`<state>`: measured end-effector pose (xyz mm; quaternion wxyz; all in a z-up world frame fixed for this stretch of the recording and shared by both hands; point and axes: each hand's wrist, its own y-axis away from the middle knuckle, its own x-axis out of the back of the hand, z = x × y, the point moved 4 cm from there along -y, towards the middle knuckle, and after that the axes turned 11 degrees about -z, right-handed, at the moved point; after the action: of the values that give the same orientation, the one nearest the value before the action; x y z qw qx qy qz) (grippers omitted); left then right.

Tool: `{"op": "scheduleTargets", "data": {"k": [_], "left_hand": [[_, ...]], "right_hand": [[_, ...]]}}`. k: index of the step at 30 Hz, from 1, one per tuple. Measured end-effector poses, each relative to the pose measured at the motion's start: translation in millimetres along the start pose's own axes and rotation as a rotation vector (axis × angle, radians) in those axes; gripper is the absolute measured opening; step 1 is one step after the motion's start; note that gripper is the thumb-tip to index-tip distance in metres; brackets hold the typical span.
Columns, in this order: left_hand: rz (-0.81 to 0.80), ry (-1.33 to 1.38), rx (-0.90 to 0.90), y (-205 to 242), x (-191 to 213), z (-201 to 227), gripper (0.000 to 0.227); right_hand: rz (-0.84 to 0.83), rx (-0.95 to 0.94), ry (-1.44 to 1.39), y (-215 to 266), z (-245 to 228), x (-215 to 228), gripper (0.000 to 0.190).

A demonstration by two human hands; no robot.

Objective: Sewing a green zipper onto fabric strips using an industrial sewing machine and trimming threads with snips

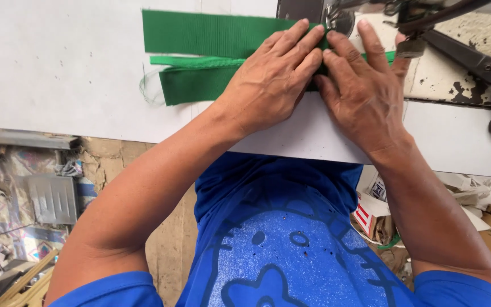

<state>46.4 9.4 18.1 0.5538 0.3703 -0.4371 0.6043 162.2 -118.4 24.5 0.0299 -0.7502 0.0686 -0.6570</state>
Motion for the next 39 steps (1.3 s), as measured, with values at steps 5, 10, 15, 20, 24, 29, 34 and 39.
{"op": "scheduleTargets", "data": {"k": [5,10,15,20,24,29,34,39], "left_hand": [[0.021,0.021,-0.018,1,3,1,0.032],[0.081,0.117,-0.075,-3,14,-5,0.028],[0.011,0.079,-0.061,0,8,-6,0.033],[-0.008,0.069,-0.059,-2,12,-5,0.033],[0.065,0.027,0.009,-3,17,-5,0.023],[0.148,-0.019,0.076,-4,25,-2,0.007],[0.047,-0.021,0.231,-34,22,-28,0.050],[-0.114,0.180,0.341,-54,26,-40,0.022]], "right_hand": [[-0.056,0.030,-0.068,7,9,-7,0.022],[-0.017,0.027,-0.052,-6,3,15,0.022],[-0.043,-0.078,0.000,-6,-2,16,0.025],[-0.117,-0.125,0.033,-9,4,16,0.033],[-0.061,-0.076,0.032,-11,1,18,0.026],[-0.097,-0.043,0.013,-10,0,21,0.027],[-0.038,-0.050,0.139,-2,3,14,0.028],[0.011,0.021,0.099,-1,9,9,0.026]]}}
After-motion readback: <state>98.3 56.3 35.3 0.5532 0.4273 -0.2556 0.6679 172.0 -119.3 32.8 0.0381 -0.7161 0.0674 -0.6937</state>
